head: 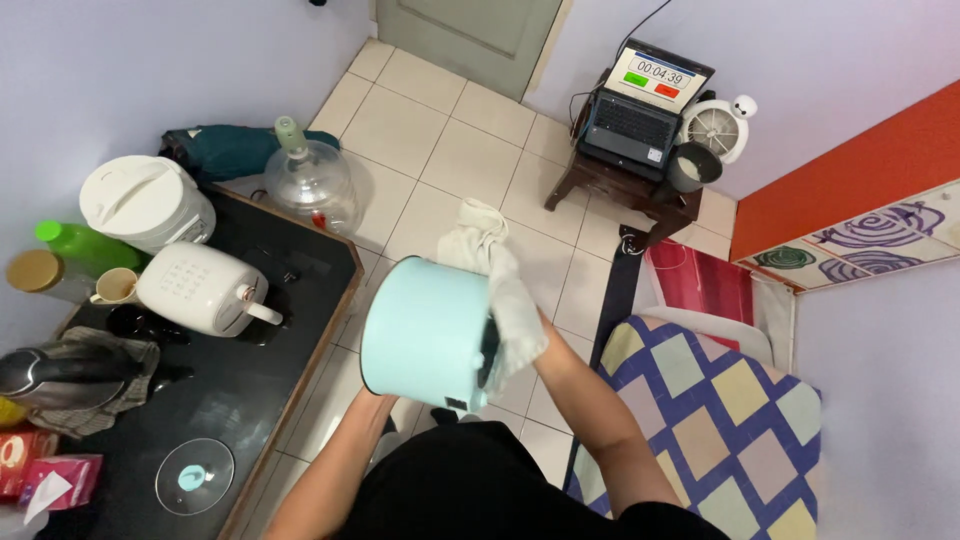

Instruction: Wiping and cleaning the inside and outside of a small electric multi-cooker pot and its lid with a cloth.

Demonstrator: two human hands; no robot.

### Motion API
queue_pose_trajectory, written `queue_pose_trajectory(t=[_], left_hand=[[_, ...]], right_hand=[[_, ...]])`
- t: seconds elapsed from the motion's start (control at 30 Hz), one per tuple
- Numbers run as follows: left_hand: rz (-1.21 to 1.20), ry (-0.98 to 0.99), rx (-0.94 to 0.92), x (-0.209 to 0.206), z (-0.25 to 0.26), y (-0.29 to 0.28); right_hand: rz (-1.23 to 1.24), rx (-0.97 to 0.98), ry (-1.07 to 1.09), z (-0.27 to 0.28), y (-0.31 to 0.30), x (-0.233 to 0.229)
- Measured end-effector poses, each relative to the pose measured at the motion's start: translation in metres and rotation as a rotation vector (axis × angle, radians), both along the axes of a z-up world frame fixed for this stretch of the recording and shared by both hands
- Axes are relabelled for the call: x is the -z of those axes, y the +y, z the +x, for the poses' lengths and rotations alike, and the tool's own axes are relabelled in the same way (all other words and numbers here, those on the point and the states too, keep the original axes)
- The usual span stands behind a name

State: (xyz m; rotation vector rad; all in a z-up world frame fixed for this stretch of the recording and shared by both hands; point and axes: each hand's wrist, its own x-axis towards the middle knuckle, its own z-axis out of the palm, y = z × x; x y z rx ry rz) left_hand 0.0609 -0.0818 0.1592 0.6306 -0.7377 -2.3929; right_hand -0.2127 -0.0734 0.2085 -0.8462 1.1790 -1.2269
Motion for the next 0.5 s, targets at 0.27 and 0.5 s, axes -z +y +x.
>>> queue_pose_trajectory(t=[0.27,0.5], left_hand=[[-0.261,0.073,-0.018,0.047,0.003,0.003],[-0.056,-0.314,0.109,0.064,-0.009,0.014]], right_hand=[[-0.358,-0.161,0.632,0.042,0.02,-0.107],[-0.647,-0.309,1.197,0.076,0.045,-0.171]])
